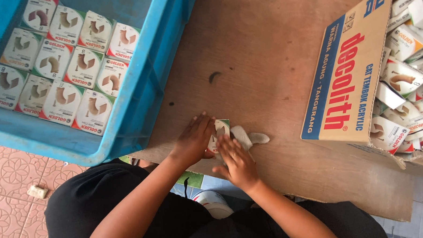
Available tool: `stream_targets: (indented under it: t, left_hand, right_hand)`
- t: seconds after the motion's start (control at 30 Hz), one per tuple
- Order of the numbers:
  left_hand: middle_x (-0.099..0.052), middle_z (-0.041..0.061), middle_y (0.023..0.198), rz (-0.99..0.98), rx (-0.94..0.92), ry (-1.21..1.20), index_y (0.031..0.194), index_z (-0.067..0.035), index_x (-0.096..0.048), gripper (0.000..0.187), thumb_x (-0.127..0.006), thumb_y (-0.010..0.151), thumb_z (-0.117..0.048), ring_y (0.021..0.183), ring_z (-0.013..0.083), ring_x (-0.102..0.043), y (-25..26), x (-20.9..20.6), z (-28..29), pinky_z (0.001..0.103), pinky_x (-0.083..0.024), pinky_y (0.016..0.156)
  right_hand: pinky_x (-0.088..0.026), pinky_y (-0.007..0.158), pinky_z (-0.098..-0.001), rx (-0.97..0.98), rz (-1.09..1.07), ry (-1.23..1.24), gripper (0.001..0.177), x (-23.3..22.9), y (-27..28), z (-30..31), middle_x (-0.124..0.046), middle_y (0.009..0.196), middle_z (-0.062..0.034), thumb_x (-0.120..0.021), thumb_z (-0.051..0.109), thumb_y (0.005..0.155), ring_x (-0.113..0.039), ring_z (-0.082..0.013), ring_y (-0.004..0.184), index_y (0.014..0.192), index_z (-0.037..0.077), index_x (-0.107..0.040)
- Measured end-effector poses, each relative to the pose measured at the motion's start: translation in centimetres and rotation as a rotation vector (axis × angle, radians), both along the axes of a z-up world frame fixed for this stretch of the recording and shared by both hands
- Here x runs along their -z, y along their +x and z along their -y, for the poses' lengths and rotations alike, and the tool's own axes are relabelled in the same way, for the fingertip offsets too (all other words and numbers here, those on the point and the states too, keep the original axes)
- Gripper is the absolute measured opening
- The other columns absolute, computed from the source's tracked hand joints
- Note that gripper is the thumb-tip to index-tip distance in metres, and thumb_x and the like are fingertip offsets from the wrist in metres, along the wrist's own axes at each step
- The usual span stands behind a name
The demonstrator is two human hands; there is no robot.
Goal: The person sits on the floor and wipes small product boxes with a cloth, then places them into a blue crate. The person repeatedly picks boxes from a cardboard carton, wipes them, and arranges them in the crate.
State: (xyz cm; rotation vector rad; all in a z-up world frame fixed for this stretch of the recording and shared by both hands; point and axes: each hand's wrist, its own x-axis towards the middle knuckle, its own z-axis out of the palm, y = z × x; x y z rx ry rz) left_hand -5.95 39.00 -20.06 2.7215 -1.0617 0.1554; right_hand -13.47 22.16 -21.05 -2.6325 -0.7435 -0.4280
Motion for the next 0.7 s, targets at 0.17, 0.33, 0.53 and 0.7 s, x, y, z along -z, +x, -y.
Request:
stream_targets:
  t: [0.17,0.33,0.53,0.7]
  left_hand:
    - [-0.044,0.018,0.122,-0.057,0.021,-0.049,0.126,0.001,-0.04,0.112,-0.08,0.035,-0.051,0.123,0.032,-0.042,0.0,0.2,0.0,0.04,-0.032,0.104]
    - [-0.046,0.017,0.12,0.009,0.003,-0.021,0.125,0.0,-0.041,0.113,-0.08,0.034,-0.054,0.121,0.03,-0.044,-0.1,0.3,0.0,0.037,-0.032,0.104]
    - [-0.046,0.016,0.122,-0.008,0.016,0.008,0.126,-0.001,-0.041,0.11,-0.08,0.037,-0.052,0.122,0.0291,-0.043,0.0,-0.4,-0.1,0.037,-0.034,0.103]
    - [-0.046,0.018,0.121,-0.056,0.012,-0.022,0.126,0.0,-0.041,0.108,-0.081,0.039,-0.05,0.121,0.0304,-0.044,-0.1,-0.7,0.0,0.038,-0.033,0.103]
  right_hand:
    - [-0.037,0.099,-0.0388,-0.042,-0.006,0.071,0.045,0.9,2.0,1.5,-0.054,0.124,-0.0095,-0.053,0.042,0.086,-0.049,-0.0256,0.118,0.116,0.008,-0.058]
    - [-0.036,0.099,-0.0394,0.109,0.007,0.033,0.05,0.6,1.8,-0.1,-0.049,0.13,-0.014,-0.053,0.042,0.087,-0.044,-0.0273,0.121,0.12,0.004,-0.054]
    - [-0.038,0.097,-0.0373,0.073,-0.006,0.001,0.05,-1.0,1.0,-0.3,-0.053,0.125,-0.0121,-0.056,0.046,0.084,-0.05,-0.0256,0.116,0.116,0.007,-0.057]
    - [-0.038,0.097,-0.0432,0.2,-0.072,-0.103,0.063,-0.9,2.9,-0.6,-0.048,0.126,-0.022,-0.053,0.049,0.084,-0.046,-0.0334,0.118,0.121,-0.001,-0.05]
